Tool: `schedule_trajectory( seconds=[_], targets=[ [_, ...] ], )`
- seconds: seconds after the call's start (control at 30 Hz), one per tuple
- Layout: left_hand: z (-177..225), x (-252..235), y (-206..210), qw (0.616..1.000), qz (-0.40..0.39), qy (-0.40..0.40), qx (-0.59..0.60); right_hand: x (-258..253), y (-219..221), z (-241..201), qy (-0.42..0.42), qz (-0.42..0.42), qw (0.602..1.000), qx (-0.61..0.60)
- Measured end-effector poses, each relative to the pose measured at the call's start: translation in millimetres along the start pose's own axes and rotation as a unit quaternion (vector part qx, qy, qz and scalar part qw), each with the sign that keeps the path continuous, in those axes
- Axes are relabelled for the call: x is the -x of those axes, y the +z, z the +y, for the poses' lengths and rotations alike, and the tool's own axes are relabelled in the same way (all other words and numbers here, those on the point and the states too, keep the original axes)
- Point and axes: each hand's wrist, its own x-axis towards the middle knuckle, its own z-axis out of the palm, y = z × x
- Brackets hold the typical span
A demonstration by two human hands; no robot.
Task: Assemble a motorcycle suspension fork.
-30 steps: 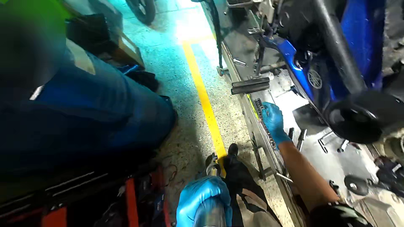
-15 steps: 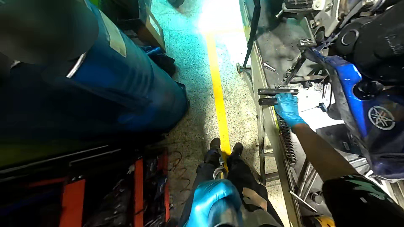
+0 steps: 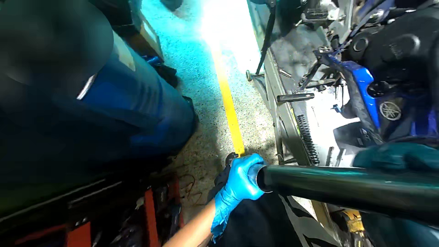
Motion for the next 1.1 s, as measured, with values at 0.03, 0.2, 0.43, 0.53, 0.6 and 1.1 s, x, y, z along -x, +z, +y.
schedule_trajectory(
  seconds=[0.03,0.2,0.43,0.53,0.6,1.1],
  targets=[
    [-2.6,-2.0,-1.1,1.000,-0.009,0.002,0.005,-11.4,16.0,-7.9,0.003,0.003,1.000,0.024],
    [-18.2,-5.3,1.4,0.998,-0.062,0.018,-0.001,-32.8,29.5,-18.0,-0.017,-0.024,0.994,0.103],
    [-35.7,-2.3,14.1,0.996,-0.087,0.021,-0.003,-29.0,35.5,-8.0,0.030,-0.122,0.975,0.184],
    [-16.8,-10.9,9.3,0.996,-0.082,0.014,0.031,-24.9,34.1,-9.0,0.056,-0.142,0.968,0.197],
    [-17.2,-11.2,11.6,0.995,-0.087,0.017,0.048,-26.6,32.7,-11.9,0.053,-0.123,0.971,0.200],
    [-26.8,-8.7,33.8,0.980,-0.176,0.028,0.084,49.3,5.1,4.8,0.113,0.028,0.965,0.234]
  ],
)
